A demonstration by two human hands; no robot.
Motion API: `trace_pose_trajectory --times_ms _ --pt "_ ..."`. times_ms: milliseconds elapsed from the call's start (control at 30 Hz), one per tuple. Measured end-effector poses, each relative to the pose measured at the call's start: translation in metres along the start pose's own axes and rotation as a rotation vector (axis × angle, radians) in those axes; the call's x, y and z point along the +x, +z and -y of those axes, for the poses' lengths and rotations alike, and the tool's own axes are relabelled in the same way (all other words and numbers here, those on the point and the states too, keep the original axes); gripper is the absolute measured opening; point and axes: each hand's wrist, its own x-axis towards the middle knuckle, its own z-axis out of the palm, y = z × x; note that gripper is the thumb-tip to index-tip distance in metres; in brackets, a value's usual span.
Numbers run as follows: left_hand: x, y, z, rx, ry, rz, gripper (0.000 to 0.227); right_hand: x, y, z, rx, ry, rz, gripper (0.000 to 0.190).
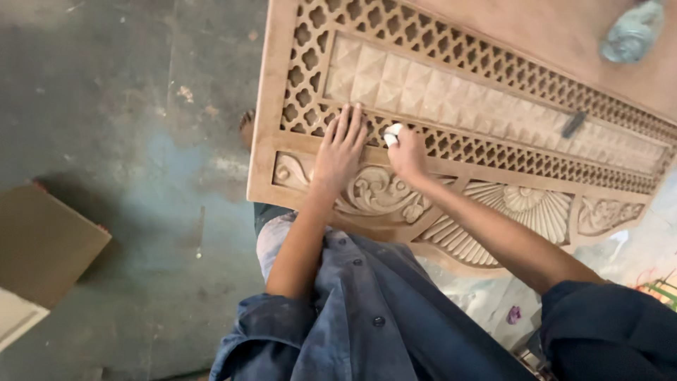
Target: The person sands a large, intricately carved wooden panel using a white sanding block. They systematically rub the block over the lattice, floral, and fan-shaped relief patterns to smooth the surface.
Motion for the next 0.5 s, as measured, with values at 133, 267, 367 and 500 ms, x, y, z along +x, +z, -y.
trace_pose_trajectory --times_ms 133,267,367,500 --pt "0.008 -0.006 0.002 0.012 -0.006 -0.013 0.067 0.035 -0.038 -0.003 0.962 0.761 0.251 0.021" --pt "0.01 -0.013 -0.002 -0.057 -0.047 -0.073 0.06 0.007 -0.058 -0.003 0.941 0.676 0.043 0.027" --pt "0.006 -0.02 -0.012 -0.129 -0.151 -0.187 0.053 -0.024 -0.046 0.006 1.116 0.661 -0.049 0.03" --pt "-0.006 -0.022 -0.043 -0.484 -0.266 -0.086 0.039 -0.063 -0.026 0.023 0.984 0.589 -0.108 0.036"
